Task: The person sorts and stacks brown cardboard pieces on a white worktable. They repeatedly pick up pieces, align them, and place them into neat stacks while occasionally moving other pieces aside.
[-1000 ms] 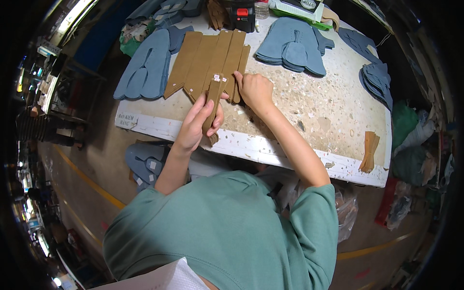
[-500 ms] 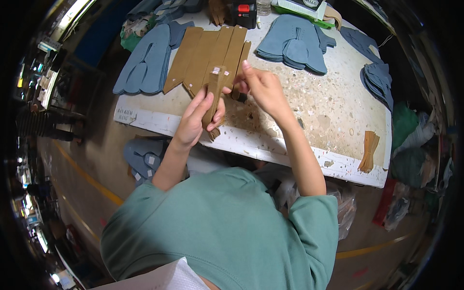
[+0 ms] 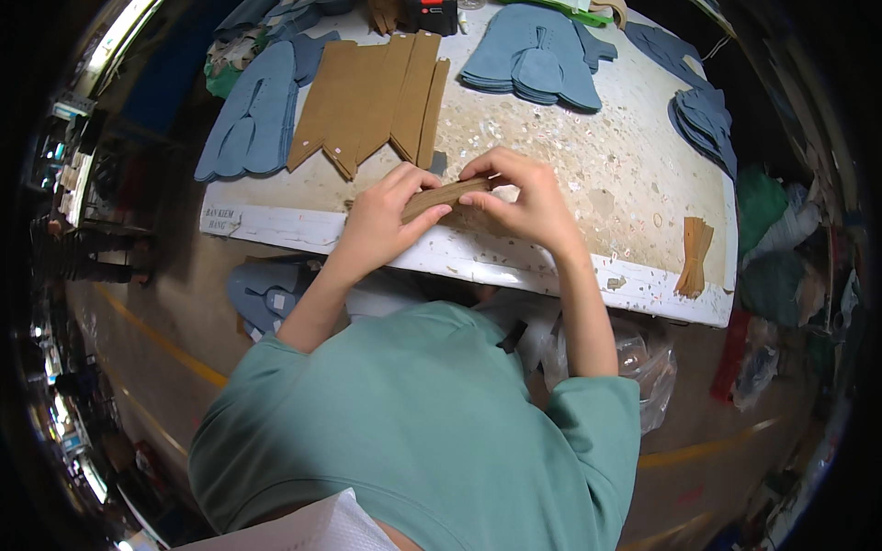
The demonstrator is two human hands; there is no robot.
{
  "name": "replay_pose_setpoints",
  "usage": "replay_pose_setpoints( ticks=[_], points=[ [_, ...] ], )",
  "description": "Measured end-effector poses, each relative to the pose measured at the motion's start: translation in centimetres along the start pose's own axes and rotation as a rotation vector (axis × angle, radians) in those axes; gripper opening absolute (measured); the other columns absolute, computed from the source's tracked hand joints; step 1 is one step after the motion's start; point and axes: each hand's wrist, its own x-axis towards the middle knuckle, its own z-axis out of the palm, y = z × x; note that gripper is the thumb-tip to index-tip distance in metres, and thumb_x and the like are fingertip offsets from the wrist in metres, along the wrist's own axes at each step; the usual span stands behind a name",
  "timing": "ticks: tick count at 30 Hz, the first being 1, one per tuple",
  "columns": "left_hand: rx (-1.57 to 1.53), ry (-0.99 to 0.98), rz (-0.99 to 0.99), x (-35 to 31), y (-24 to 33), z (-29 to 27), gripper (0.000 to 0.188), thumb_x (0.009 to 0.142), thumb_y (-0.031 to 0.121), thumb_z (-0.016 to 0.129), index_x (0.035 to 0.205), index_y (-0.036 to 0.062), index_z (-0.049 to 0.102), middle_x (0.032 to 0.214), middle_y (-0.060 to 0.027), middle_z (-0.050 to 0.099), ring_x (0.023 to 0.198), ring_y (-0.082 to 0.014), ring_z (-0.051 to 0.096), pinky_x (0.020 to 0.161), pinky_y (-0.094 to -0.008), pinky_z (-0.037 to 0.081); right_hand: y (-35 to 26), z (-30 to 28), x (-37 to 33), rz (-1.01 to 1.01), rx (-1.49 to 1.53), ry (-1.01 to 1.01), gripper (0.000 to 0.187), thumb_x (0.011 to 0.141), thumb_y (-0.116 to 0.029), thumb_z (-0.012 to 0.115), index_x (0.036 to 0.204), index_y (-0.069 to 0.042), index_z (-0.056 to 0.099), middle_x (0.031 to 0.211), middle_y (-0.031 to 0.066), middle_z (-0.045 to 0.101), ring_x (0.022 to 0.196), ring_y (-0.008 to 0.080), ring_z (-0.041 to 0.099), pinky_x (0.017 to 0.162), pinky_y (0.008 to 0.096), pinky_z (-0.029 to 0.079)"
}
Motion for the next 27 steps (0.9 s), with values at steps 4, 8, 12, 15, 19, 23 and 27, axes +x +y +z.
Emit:
replay_pose_setpoints(
  ticks=[4,8,12,15,19,23,27],
  points=[
    [0.207,-0.07,0.029,-0.3,-1.0,3.0,0.031,0.079,0.024,0.074,0.1,0.0066,0.06,0.097,-0.0082,0.056,0.094,-0.0303,0.058,0.079,-0.0412,0.047,2.3,2.0,-4.1,-0.008,-0.734,0.006,0.057,0.085,-0.036,0.068,0.133,-0.009,0.052,0.136,0.014,0.05,0.133,0.0362,0.04,0.107,0.0537,0.033],
    [0.155,-0.018,0.031,-0.5,-1.2,4.2,0.033,0.078,0.023,0.074,0.104,0.007,0.061,0.099,-0.0091,0.055,0.099,-0.0311,0.056,0.082,-0.0413,0.046,3.1,3.8,-5.8,0.248,-1.013,-0.048,0.076,0.092,-0.054,0.048,0.147,-0.004,0.031,0.156,0.0154,0.025,0.145,0.0394,0.016,0.112,0.0611,0.015],
    [0.077,-0.023,0.034,-0.3,-1.4,4.5,0.034,0.078,0.02,0.074,0.105,0.0057,0.06,0.099,-0.011,0.055,0.098,-0.0328,0.055,0.083,-0.0417,0.046,2.7,4.8,-5.8,0.194,-0.754,-0.031,0.078,0.093,-0.054,0.046,0.148,0.0,0.028,0.157,0.0155,0.022,0.145,0.0394,0.013,0.112,0.0606,0.015],
    [0.019,-0.024,0.041,-0.4,-1.8,4.6,0.034,0.077,0.017,0.074,0.105,0.0045,0.059,0.099,-0.0121,0.055,0.098,-0.0338,0.055,0.083,-0.0414,0.046,2.4,5.2,-5.6,0.083,-0.79,-0.018,0.075,0.094,-0.051,0.046,0.15,-0.006,0.024,0.157,0.013,0.021,0.146,0.0382,0.014,0.113,0.0599,0.015],
    [-0.072,-0.026,0.007,-0.6,-2.3,4.2,0.033,0.076,0.014,0.075,0.102,0.0035,0.059,0.097,-0.0127,0.056,0.094,-0.0332,0.058,0.08,-0.0395,0.048,2.3,5.4,-5.3,0.031,-0.594,-0.015,0.056,0.089,-0.034,0.06,0.138,-0.009,0.047,0.145,0.013,0.041,0.141,0.0374,0.027,0.11,0.0539,0.026],
    [-0.078,-0.014,0.027,-0.6,-2.0,3.6,0.029,0.077,0.014,0.075,0.1,0.0034,0.061,0.095,-0.0118,0.059,0.092,-0.031,0.061,0.078,-0.0377,0.05,2.3,4.1,-4.3,0.068,-0.361,0.068,0.028,0.08,-0.018,0.072,0.104,-0.004,0.067,0.105,0.0104,0.061,0.109,0.0313,0.055,0.092,0.0426,0.042],
    [-0.093,0.027,0.014,-0.7,-1.2,3.0,0.028,0.08,0.014,0.073,0.104,0.0047,0.062,0.096,-0.0112,0.064,0.089,-0.0314,0.064,0.077,-0.0375,0.051,1.4,1.9,-2.6,0.102,-0.187,0.097,0.017,0.08,-0.012,0.073,0.093,-0.003,0.069,0.086,0.0092,0.064,0.077,0.0214,0.062,0.069,0.0325,0.049]
  ],
)
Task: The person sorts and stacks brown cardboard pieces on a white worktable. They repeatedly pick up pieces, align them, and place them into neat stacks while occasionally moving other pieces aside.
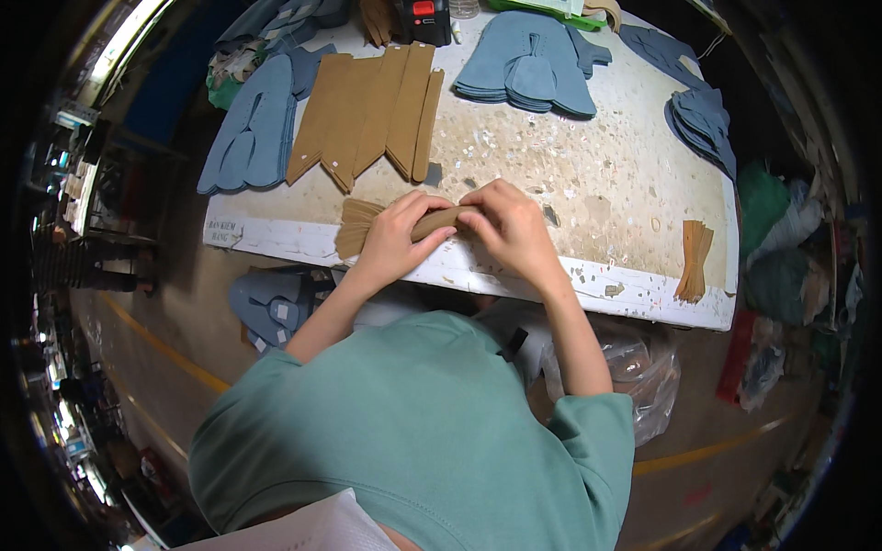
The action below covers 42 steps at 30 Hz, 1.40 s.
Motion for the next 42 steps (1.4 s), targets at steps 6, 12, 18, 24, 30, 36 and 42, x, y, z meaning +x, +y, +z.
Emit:
replay_pose_setpoints(
  ticks=[6,12,18,24,30,36,42],
  points=[
    [-0.05,0.04,-0.134,-0.7,0.0,-1.0,0.023,0.086,0.011,0.066,0.107,0.0038,0.059,0.088,-0.0149,0.068,0.08,-0.0334,0.068,0.07,-0.0383,0.052,-0.3,-4.3,5.5,0.132,0.223,0.086,0.022,0.087,-0.009,0.07,0.106,-0.005,0.062,0.087,0.0025,0.064,0.082,0.0086,0.061,0.074,0.0231,0.05],
    [0.006,-0.1,-0.402,-1.1,0.6,-0.7,0.024,0.086,0.018,0.065,0.103,0.0026,0.059,0.082,-0.0156,0.067,0.072,-0.0327,0.067,0.066,-0.0386,0.051,3.7,-3.1,13.2,0.186,0.031,0.021,0.023,0.081,-0.018,0.076,0.1,-0.008,0.068,0.081,0.0057,0.069,0.075,0.0142,0.066,0.068,0.028,0.051],
    [0.258,-0.34,-0.443,-2.2,2.4,-4.1,0.043,0.081,0.029,0.072,0.11,0.0029,0.057,0.082,-0.0124,0.065,0.074,-0.0323,0.066,0.068,-0.0393,0.052,7.7,0.1,14.7,0.264,-0.126,-0.06,0.026,0.075,-0.025,0.079,0.094,-0.009,0.071,0.081,0.0097,0.071,0.075,0.0205,0.068,0.071,0.0311,0.052],
    [0.499,0.059,-0.208,0.4,2.5,0.0,0.067,0.078,0.039,0.075,0.124,-0.0017,0.047,0.107,-0.0189,0.056,0.098,-0.0345,0.06,0.081,-0.0415,0.05,8.1,0.4,14.7,0.238,-0.102,-0.042,0.028,0.075,-0.027,0.079,0.094,-0.008,0.071,0.082,0.0109,0.072,0.077,0.0218,0.069,0.071,0.0316,0.052],
    [0.365,0.118,-0.312,0.6,0.4,1.1,0.054,0.079,0.014,0.071,0.125,0.0018,0.047,0.102,-0.0162,0.06,0.095,-0.0331,0.062,0.082,-0.0419,0.05,6.6,0.4,12.1,0.236,-0.212,0.17,0.03,0.081,-0.028,0.073,0.098,-0.004,0.071,0.079,0.0142,0.071,0.071,0.0244,0.069,0.069,0.033,0.053],
    [0.207,0.154,-0.18,-1.2,0.3,0.9,0.047,0.078,0.007,0.068,0.122,0.0043,0.052,0.103,-0.0148,0.06,0.094,-0.0335,0.061,0.081,-0.0428,0.05,4.8,3.4,7.0,0.3,-0.012,0.176,0.034,0.084,-0.027,0.068,0.097,0.004,0.067,0.068,0.0168,0.066,0.063,0.0285,0.067,0.063,0.0383,0.051],
    [0.257,0.205,-0.11,-0.9,0.8,2.3,0.036,0.08,0.008,0.067,0.115,0.0042,0.058,0.105,-0.0144,0.058,0.095,-0.0356,0.06,0.081,-0.0434,0.049,4.9,4.1,8.8,0.302,-0.062,0.136,0.035,0.084,-0.018,0.066,0.114,0.001,0.064,0.08,0.0146,0.069,0.066,0.0212,0.068,0.063,0.0324,0.052]
  ],
)
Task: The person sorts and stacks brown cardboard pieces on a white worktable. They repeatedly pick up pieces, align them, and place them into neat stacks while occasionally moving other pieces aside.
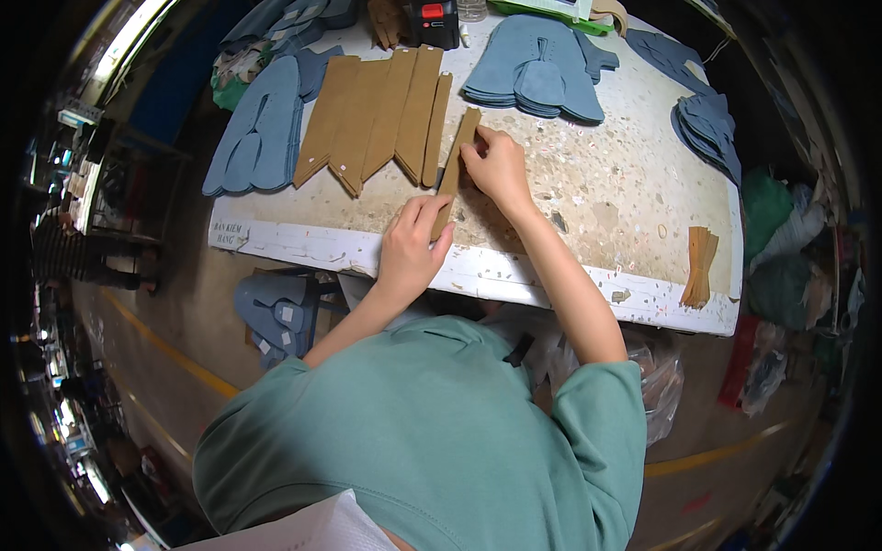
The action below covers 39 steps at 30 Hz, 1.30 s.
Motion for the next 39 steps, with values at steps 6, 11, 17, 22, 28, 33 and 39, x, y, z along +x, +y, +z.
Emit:
replay_pose_setpoints(
  ticks=[6,11,17,22,28,33,39],
  points=[
    [-0.001,0.011,0.01,1.6,-0.4,0.5,0.039,0.081,0.012,0.069,0.117,0.0036,0.057,0.105,-0.0153,0.057,0.095,-0.0363,0.059,0.082,-0.0436,0.048,0.3,1.4,2.7,-0.033,-0.016,0.018,0.04,0.084,-0.017,0.067,0.121,-0.002,0.063,0.084,0.0117,0.071,0.067,0.0162,0.068,0.064,0.0298,0.054],
    [-0.033,0.034,0.008,0.6,-0.4,0.4,0.04,0.08,0.008,0.07,0.118,0.0034,0.058,0.107,-0.0145,0.056,0.093,-0.0337,0.061,0.081,-0.0417,0.049,1.0,2.2,3.3,-0.075,-0.008,0.064,0.039,0.084,-0.017,0.067,0.12,-0.003,0.064,0.085,0.0108,0.072,0.069,0.0171,0.068,0.066,0.0303,0.055],
    [-0.1,0.072,-0.023,0.9,-0.6,0.8,0.036,0.079,0.001,0.068,0.114,0.0035,0.061,0.107,-0.0134,0.056,0.092,-0.0298,0.062,0.077,-0.0386,0.051,0.5,2.4,3.9,-0.108,-0.043,0.122,0.038,0.082,-0.017,0.068,0.117,-0.003,0.066,0.083,0.0148,0.071,0.071,0.0244,0.069,0.069,0.0345,0.054],
    [-0.082,0.107,-0.016,1.1,-0.9,0.8,0.032,0.08,0.0,0.068,0.111,0.0033,0.062,0.105,-0.0121,0.057,0.089,-0.0271,0.064,0.075,-0.0365,0.052,-1.1,1.3,2.7,-0.134,-0.001,0.161,0.034,0.08,-0.014,0.068,0.111,0.0,0.067,0.086,0.02,0.068,0.077,0.0327,0.068,0.072,0.0382,0.054],
    [-0.114,0.12,-0.042,1.3,-1.7,0.2,0.028,0.079,-0.003,0.068,0.106,0.0022,0.064,0.095,-0.0107,0.061,0.079,-0.0223,0.067,0.069,-0.0308,0.055,-2.5,-2.4,-4.9,-0.328,-0.051,-0.089,0.036,0.08,-0.004,0.065,0.115,0.001,0.063,0.104,0.019,0.062,0.085,0.0331,0.066,0.075,0.0376,0.054],
    [-0.106,-0.064,-0.096,2.5,-2.1,-2.4,0.021,0.08,0.0,0.069,0.1,0.0013,0.065,0.094,-0.0116,0.061,0.077,-0.0211,0.067,0.068,-0.0301,0.056,-2.9,-0.9,-8.1,-0.508,-0.176,-0.074,0.045,0.08,-0.004,0.065,0.123,0.0,0.057,0.121,0.0165,0.054,0.098,0.0314,0.063,0.081,0.0374,0.054],
    [0.07,0.023,0.068,3.7,-2.5,-3.5,0.022,0.081,0.007,0.067,0.103,0.0029,0.067,0.099,-0.011,0.064,0.092,-0.0288,0.062,0.082,-0.0368,0.051,-2.1,0.6,-7.6,-0.508,-0.346,0.046,0.044,0.08,-0.005,0.068,0.124,-0.003,0.058,0.115,0.0161,0.059,0.094,0.0323,0.064,0.078,0.0386,0.054]
  ],
)
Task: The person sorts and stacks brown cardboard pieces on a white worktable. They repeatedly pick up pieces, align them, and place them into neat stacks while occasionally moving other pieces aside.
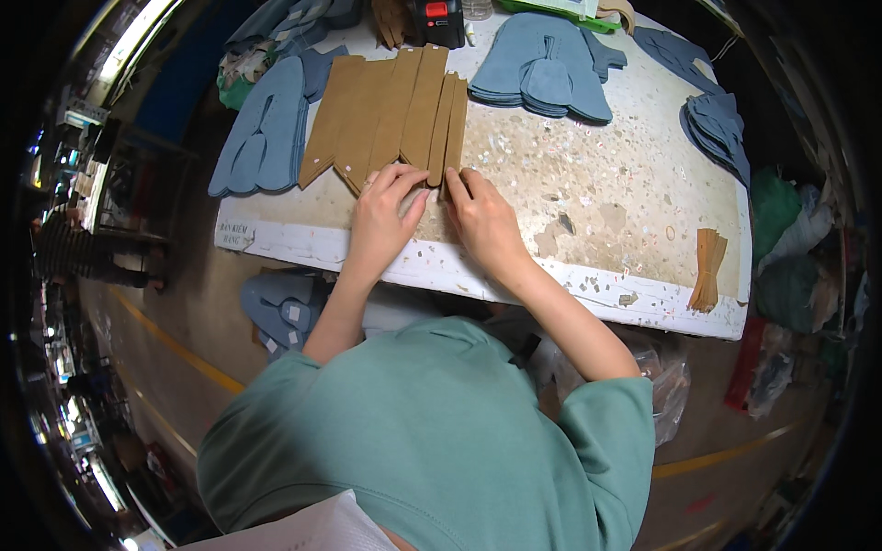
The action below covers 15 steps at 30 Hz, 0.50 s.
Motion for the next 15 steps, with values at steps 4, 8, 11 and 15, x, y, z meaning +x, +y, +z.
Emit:
replay_pose_setpoints(
  ticks=[4,8,11,15],
  points=[
    [-0.024,0.018,-0.025,-0.5,-0.3,0.5,0.024,0.082,0.008,0.066,0.105,0.0026,0.067,0.107,-0.0114,0.064,0.099,-0.032,0.059,0.088,-0.0388,0.048,0.9,0.1,1.1,0.02,0.037,-0.001,0.043,0.08,-0.005,0.068,0.122,-0.001,0.058,0.11,0.0159,0.063,0.092,0.0339,0.064,0.077,0.0394,0.054],
    [-0.03,0.022,-0.001,-0.7,-0.7,0.6,0.023,0.083,0.008,0.065,0.106,0.0031,0.067,0.109,-0.0116,0.065,0.099,-0.0319,0.06,0.088,-0.039,0.048,1.3,0.3,2.6,-0.024,0.066,0.042,0.041,0.08,-0.008,0.069,0.119,-0.001,0.061,0.106,0.0159,0.064,0.089,0.0335,0.065,0.076,0.0392,0.054],
    [-0.068,0.05,-0.014,-0.6,-1.4,-0.2,0.02,0.085,0.008,0.064,0.104,0.0038,0.068,0.106,-0.0112,0.066,0.095,-0.0285,0.063,0.085,-0.0366,0.05,1.9,-0.5,3.0,0.013,0.177,-0.014,0.038,0.081,-0.013,0.069,0.115,0.002,0.062,0.099,0.0177,0.064,0.087,0.0329,0.064,0.075,0.0386,0.053],
    [-0.144,0.166,-0.181,0.0,-3.7,-2.3,0.015,0.085,0.012,0.064,0.097,0.0056,0.07,0.097,-0.01,0.067,0.087,-0.026,0.064,0.078,-0.0372,0.05,3.6,-1.0,4.7,0.21,0.31,-0.039,0.036,0.086,-0.019,0.066,0.114,0.004,0.063,0.091,0.0203,0.063,0.076,0.0312,0.064,0.07,0.039,0.051]
  ],
)
